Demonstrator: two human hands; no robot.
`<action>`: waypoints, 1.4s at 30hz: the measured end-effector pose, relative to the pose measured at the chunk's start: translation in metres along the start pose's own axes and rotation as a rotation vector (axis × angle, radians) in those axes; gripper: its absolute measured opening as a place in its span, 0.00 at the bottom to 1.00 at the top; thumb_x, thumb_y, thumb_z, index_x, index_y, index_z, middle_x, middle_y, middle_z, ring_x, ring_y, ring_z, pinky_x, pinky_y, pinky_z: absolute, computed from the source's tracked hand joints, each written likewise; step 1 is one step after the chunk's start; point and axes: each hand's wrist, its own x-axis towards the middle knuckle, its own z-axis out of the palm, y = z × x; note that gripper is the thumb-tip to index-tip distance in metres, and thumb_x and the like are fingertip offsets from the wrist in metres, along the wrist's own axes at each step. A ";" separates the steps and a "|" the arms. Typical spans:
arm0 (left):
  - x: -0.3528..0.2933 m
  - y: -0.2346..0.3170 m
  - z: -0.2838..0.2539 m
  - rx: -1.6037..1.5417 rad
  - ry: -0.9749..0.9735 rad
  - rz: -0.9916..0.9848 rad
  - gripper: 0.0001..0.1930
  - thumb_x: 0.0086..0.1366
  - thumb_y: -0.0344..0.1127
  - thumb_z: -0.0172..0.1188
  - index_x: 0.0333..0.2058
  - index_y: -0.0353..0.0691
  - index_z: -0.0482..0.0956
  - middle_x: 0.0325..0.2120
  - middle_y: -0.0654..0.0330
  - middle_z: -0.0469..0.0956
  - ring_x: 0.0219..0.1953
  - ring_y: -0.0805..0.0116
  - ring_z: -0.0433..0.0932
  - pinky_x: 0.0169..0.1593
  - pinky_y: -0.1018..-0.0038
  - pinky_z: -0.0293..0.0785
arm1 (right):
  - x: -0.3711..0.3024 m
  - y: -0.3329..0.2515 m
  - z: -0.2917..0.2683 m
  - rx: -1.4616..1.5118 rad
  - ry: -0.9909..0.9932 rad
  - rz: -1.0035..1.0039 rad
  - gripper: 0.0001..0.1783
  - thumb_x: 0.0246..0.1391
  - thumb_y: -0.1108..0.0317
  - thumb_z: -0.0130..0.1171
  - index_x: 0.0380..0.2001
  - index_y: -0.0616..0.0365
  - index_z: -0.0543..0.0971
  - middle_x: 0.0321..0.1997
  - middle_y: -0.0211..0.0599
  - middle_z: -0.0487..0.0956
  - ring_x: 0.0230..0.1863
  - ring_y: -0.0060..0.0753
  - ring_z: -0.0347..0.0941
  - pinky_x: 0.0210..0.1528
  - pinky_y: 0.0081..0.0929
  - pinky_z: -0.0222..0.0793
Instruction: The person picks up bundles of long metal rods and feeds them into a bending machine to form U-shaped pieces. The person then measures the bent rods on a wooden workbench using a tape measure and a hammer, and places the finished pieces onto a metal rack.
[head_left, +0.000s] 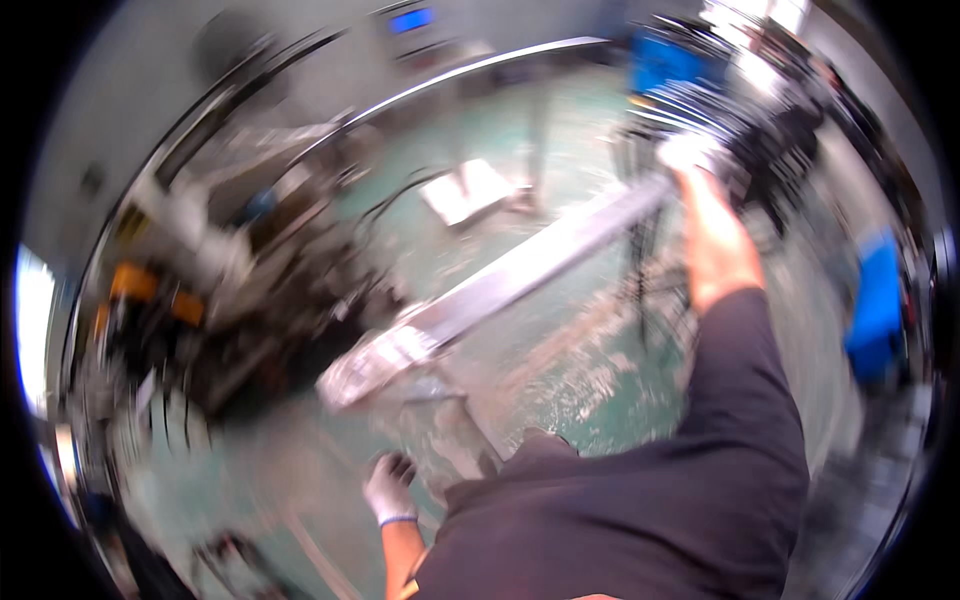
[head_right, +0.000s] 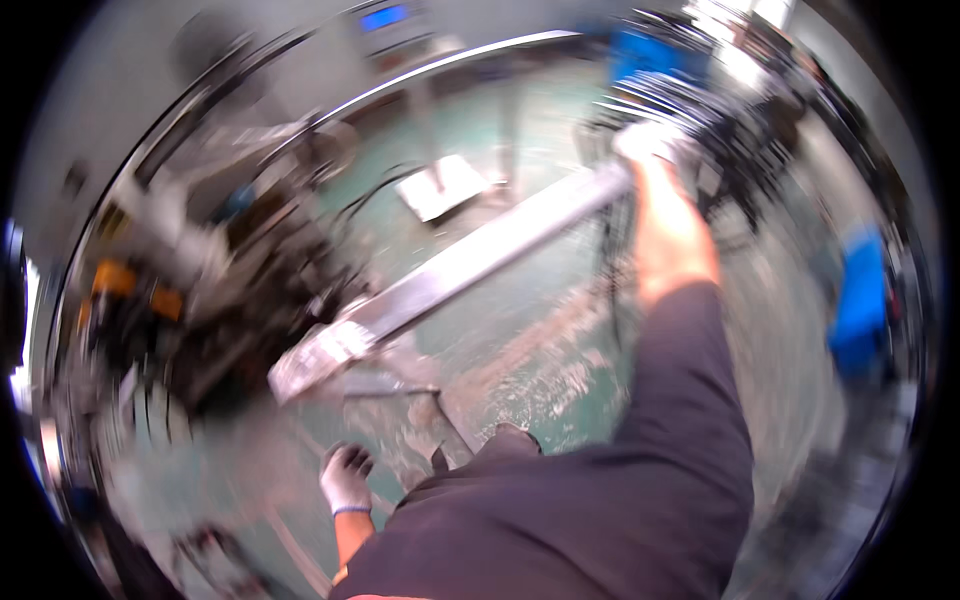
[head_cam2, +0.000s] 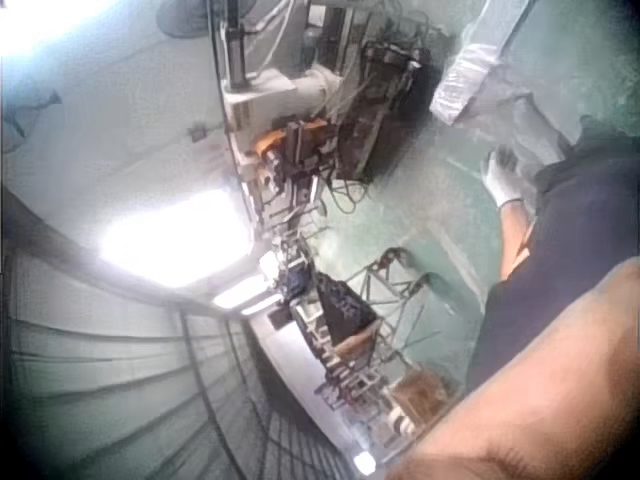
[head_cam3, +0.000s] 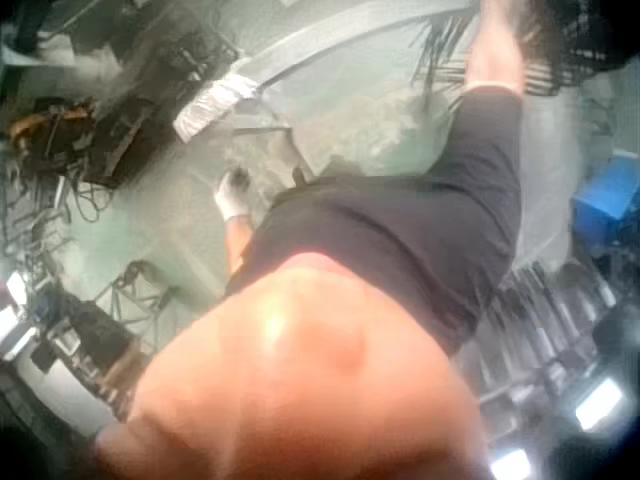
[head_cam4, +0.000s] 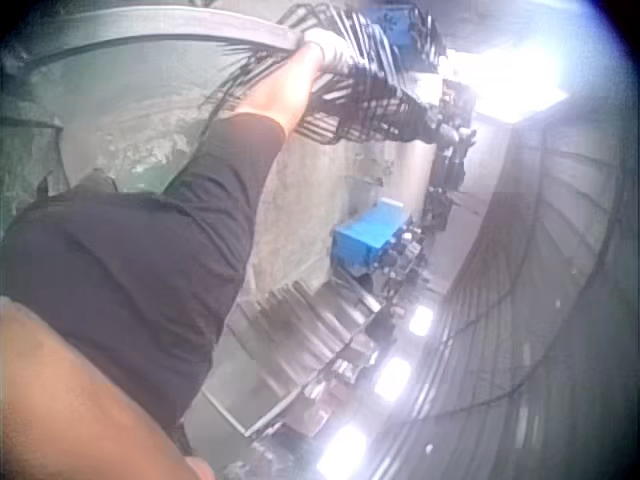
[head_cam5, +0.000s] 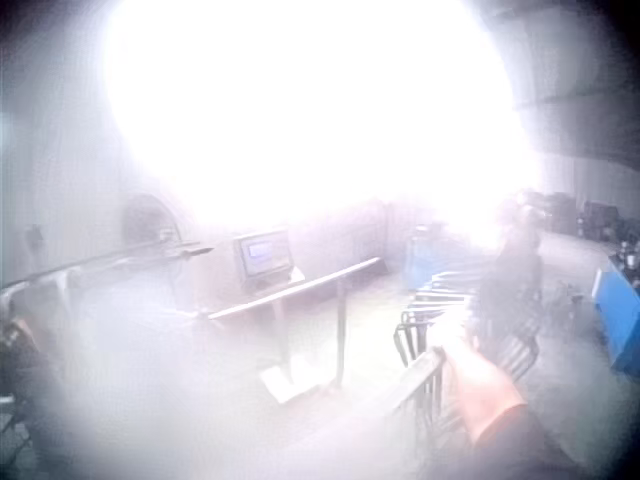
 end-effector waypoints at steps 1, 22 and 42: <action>-0.017 -0.019 0.004 0.013 0.035 -0.057 0.11 0.70 0.28 0.61 0.50 0.36 0.79 0.35 0.53 0.83 0.33 0.61 0.84 0.36 0.67 0.83 | 0.025 0.029 0.017 -0.040 0.025 -0.069 0.28 0.61 0.45 0.58 0.55 0.52 0.86 0.60 0.48 0.83 0.60 0.51 0.79 0.60 0.54 0.75; -0.120 -0.078 -0.192 -0.315 0.265 0.077 0.06 0.70 0.33 0.61 0.43 0.41 0.81 0.30 0.64 0.82 0.32 0.74 0.81 0.35 0.73 0.78 | -0.380 -0.156 -0.114 0.774 0.126 -1.031 0.20 0.62 0.68 0.68 0.55 0.62 0.86 0.50 0.45 0.89 0.47 0.42 0.87 0.51 0.34 0.82; -0.122 -0.071 -0.566 -0.593 0.386 0.036 0.09 0.75 0.32 0.60 0.50 0.38 0.78 0.38 0.55 0.86 0.39 0.63 0.85 0.42 0.64 0.84 | -0.897 -0.540 -0.148 0.844 -0.270 -1.714 0.15 0.72 0.66 0.58 0.45 0.71 0.84 0.37 0.44 0.85 0.38 0.32 0.77 0.46 0.33 0.74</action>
